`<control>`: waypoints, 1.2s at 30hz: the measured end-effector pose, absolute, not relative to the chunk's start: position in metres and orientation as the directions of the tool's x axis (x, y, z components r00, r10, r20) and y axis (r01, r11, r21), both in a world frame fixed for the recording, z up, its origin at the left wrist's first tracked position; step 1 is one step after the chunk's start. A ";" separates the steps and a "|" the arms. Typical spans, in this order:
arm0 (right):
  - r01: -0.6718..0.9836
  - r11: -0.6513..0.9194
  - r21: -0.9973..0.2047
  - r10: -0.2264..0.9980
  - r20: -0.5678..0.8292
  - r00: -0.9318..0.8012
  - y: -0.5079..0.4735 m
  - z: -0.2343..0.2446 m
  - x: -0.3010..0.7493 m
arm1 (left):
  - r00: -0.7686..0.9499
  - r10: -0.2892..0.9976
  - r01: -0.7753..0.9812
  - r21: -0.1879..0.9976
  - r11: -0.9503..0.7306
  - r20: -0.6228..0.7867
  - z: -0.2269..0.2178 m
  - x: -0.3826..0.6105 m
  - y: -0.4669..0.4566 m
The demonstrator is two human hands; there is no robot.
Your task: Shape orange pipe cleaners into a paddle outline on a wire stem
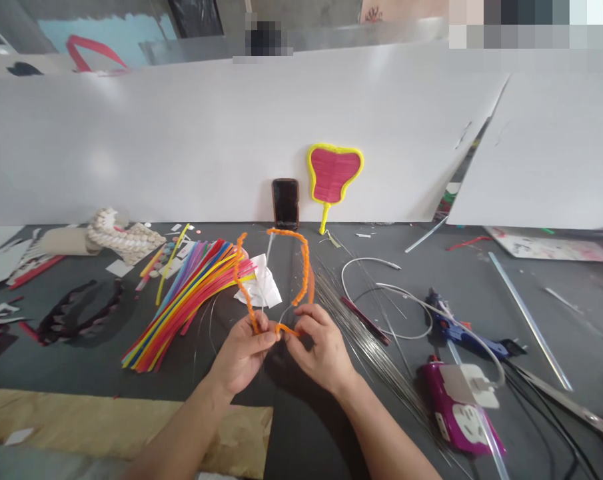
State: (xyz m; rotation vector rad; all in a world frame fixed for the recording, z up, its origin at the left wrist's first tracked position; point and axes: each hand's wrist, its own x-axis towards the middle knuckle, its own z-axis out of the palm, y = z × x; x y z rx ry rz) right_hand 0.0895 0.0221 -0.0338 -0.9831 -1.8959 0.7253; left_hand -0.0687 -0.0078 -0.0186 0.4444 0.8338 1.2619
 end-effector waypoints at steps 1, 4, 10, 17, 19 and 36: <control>0.386 0.530 -0.755 0.845 0.433 -0.315 0.023 -0.034 0.091 | 0.058 0.954 -0.657 0.708 0.259 -0.295 -0.018 -0.071 -0.007; 0.424 0.528 -0.736 0.848 0.430 -0.309 0.025 -0.035 0.094 | -0.003 0.957 -0.675 0.707 0.213 -0.291 -0.019 -0.077 -0.004; 0.385 0.503 -0.774 0.861 0.410 -0.300 0.026 -0.038 0.094 | 0.021 0.956 -0.682 0.696 0.227 -0.292 -0.023 -0.076 -0.003; 0.293 0.500 -0.815 0.853 0.405 -0.330 0.020 -0.043 0.088 | 0.040 0.930 -0.681 0.671 0.294 -0.366 -0.023 -0.070 -0.006; 0.257 0.496 -0.830 0.848 0.400 -0.347 0.018 -0.045 0.087 | 0.047 0.923 -0.675 0.668 0.311 -0.383 -0.022 -0.069 -0.006; 0.215 0.458 -0.862 0.840 0.341 -0.423 0.019 -0.040 0.088 | 0.120 0.930 -0.658 0.673 0.337 -0.348 -0.021 -0.068 -0.007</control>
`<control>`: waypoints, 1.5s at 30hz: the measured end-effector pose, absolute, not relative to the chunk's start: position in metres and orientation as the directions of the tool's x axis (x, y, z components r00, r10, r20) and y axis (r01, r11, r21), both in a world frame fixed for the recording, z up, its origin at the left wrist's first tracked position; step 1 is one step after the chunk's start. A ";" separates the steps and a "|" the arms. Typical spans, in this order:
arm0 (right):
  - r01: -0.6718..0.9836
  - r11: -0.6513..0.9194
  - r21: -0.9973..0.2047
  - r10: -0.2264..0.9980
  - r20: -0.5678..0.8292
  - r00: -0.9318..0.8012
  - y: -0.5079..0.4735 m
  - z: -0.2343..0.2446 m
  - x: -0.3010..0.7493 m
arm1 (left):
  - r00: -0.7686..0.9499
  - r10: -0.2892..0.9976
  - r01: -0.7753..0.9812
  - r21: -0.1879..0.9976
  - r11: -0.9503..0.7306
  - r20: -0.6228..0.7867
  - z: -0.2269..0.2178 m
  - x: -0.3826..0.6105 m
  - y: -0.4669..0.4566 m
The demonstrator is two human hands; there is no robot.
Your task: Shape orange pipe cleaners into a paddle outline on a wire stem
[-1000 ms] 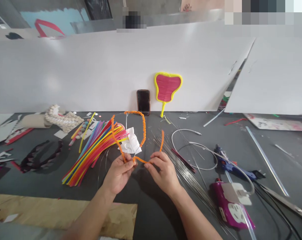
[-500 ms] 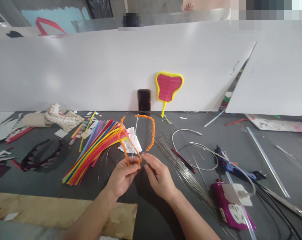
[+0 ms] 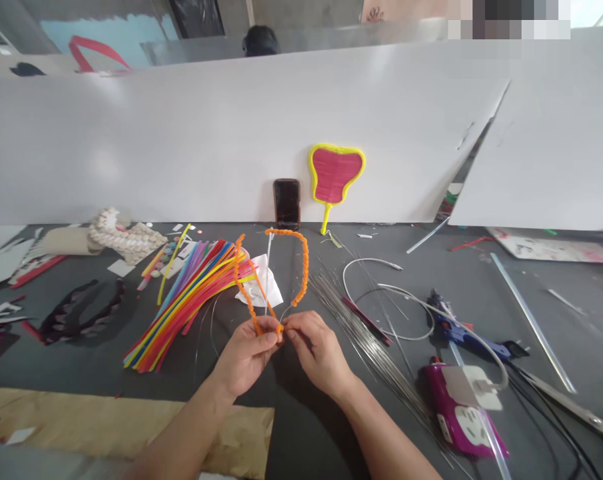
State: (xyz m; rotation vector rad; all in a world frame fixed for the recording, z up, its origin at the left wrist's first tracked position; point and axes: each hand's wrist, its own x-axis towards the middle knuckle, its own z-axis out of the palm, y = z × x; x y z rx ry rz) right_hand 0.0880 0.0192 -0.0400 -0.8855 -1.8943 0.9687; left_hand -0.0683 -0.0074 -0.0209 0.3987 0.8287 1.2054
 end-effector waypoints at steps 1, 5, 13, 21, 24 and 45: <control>0.200 0.435 -0.878 0.849 0.325 -0.417 0.018 -0.041 0.088 | 0.120 0.934 -0.660 0.676 0.328 -0.336 -0.021 -0.069 -0.007; 0.135 0.371 -0.919 0.855 0.282 -0.435 0.015 -0.047 0.085 | 0.134 0.938 -0.675 0.664 0.322 -0.319 -0.020 -0.072 -0.009; 0.219 0.496 -0.840 0.826 0.379 -0.417 0.018 -0.040 0.087 | 0.190 0.926 -0.687 0.629 0.363 -0.327 -0.020 -0.065 -0.012; 0.380 0.578 -0.722 0.816 0.500 -0.291 0.025 -0.036 0.093 | 0.096 0.943 -0.717 0.635 0.288 -0.319 -0.020 -0.070 -0.007; 0.406 0.586 -0.701 0.803 0.569 -0.177 0.022 -0.035 0.094 | 0.063 0.941 -0.738 0.619 0.269 -0.333 -0.018 -0.072 -0.004; -0.208 0.196 -0.958 0.889 0.263 -0.374 0.019 -0.035 0.090 | 0.037 0.939 -0.725 0.638 0.261 -0.342 0.005 -0.031 -0.015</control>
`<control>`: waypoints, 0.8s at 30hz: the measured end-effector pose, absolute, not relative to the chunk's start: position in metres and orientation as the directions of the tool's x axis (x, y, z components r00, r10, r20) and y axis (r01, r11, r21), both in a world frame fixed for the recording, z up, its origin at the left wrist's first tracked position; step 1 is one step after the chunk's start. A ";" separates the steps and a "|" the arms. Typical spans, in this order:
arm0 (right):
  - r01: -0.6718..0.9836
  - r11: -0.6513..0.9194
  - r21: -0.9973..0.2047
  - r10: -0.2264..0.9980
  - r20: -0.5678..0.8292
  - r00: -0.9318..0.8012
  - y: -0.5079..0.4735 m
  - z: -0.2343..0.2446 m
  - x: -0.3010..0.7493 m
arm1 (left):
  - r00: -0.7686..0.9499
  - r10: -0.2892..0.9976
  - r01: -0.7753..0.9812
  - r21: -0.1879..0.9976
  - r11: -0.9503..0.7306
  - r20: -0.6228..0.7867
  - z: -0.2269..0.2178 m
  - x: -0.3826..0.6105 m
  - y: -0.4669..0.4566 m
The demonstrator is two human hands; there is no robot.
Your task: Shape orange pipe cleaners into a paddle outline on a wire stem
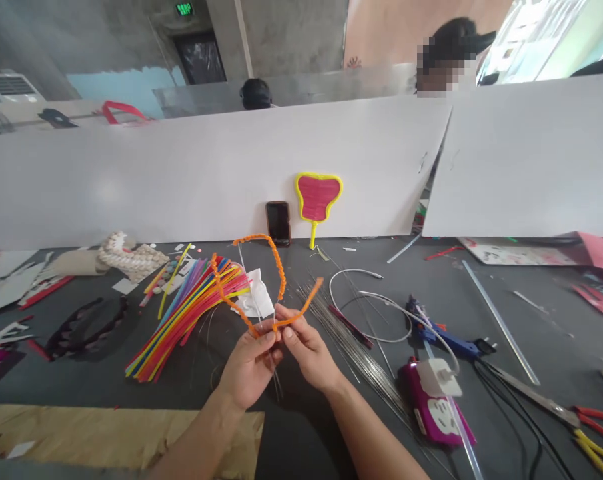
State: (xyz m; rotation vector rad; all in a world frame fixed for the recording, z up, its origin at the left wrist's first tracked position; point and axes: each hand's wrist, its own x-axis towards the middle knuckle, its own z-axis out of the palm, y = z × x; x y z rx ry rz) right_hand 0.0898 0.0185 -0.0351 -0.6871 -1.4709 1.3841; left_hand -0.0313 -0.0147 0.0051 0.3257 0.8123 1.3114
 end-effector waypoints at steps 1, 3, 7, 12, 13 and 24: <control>-0.221 0.218 -0.951 0.902 0.282 -0.325 0.018 -0.034 0.090 | 0.028 0.939 -0.721 0.644 0.256 -0.342 0.005 -0.030 -0.015; -0.225 0.269 -0.936 0.922 0.318 -0.222 0.018 -0.032 0.089 | 0.002 0.941 -0.705 0.666 0.242 -0.340 0.004 -0.028 -0.015; -0.183 0.301 -0.936 0.941 0.323 -0.100 0.018 -0.029 0.090 | -0.065 0.941 -0.658 0.723 0.211 -0.333 0.001 -0.026 -0.013; -0.084 0.338 -0.937 0.936 0.344 -0.075 0.020 -0.029 0.095 | -0.162 0.940 -0.568 0.808 0.160 -0.300 -0.007 -0.027 -0.009; -0.084 0.356 -0.931 0.930 0.362 -0.068 0.021 -0.029 0.095 | -0.170 0.942 -0.539 0.827 0.157 -0.289 -0.009 -0.027 -0.008; -0.185 0.231 -0.955 0.971 0.239 -0.024 0.023 -0.032 0.093 | -0.125 0.961 -0.294 0.934 0.201 -0.246 -0.012 -0.029 -0.007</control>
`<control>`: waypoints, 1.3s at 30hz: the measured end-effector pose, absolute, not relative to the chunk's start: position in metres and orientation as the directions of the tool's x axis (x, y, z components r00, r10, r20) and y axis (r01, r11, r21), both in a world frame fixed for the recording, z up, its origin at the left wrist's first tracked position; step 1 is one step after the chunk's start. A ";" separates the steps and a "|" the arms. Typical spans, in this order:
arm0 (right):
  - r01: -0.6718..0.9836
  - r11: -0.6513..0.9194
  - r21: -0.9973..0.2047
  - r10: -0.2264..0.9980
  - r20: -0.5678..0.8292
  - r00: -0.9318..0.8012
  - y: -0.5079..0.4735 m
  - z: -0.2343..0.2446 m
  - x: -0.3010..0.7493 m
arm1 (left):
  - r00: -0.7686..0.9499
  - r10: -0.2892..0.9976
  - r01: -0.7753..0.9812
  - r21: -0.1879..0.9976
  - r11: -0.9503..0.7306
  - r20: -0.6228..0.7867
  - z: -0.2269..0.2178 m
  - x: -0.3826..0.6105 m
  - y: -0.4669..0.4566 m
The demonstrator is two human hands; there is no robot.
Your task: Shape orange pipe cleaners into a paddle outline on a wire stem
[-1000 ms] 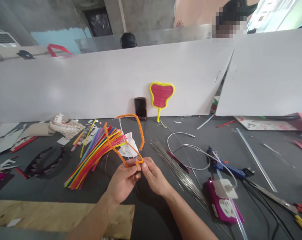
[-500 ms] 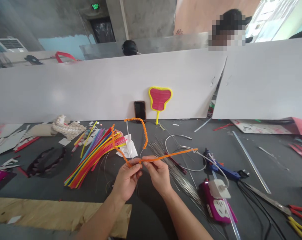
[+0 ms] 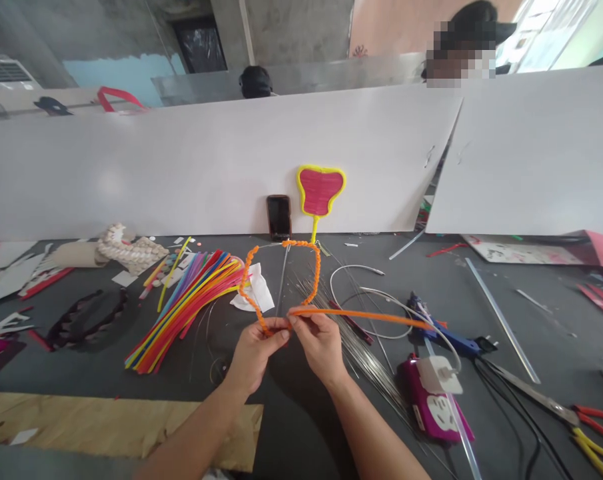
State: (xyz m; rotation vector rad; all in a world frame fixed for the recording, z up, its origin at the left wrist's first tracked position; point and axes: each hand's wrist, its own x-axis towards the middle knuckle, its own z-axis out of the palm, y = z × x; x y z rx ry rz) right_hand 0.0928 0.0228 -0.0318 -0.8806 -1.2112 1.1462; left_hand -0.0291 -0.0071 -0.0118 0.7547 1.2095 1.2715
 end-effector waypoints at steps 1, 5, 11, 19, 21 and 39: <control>-0.186 0.224 -0.957 0.973 0.231 -0.015 0.023 -0.031 0.093 | -0.096 0.964 -0.299 0.931 0.208 -0.246 -0.012 -0.031 -0.007; -0.214 0.175 -0.961 0.984 0.177 0.011 0.025 -0.030 0.094 | 0.127 0.963 -0.343 0.900 0.268 -0.238 -0.012 -0.042 -0.007; -0.269 0.120 -0.956 0.993 0.122 0.009 0.027 -0.037 0.094 | 0.230 0.937 -0.383 0.860 0.336 -0.263 -0.017 -0.051 -0.004; -0.211 0.141 -0.967 0.989 0.145 -0.003 0.026 -0.037 0.092 | 0.036 0.969 -0.396 0.886 0.240 -0.246 -0.023 -0.038 -0.004; -0.196 0.141 -0.970 0.989 0.145 -0.005 0.026 -0.037 0.092 | 0.004 0.967 -0.387 0.892 0.235 -0.254 -0.024 -0.037 -0.005; -0.226 0.067 -0.972 0.997 0.075 -0.025 0.018 -0.041 0.083 | -0.007 0.953 -0.480 0.837 0.262 -0.303 -0.029 -0.039 -0.004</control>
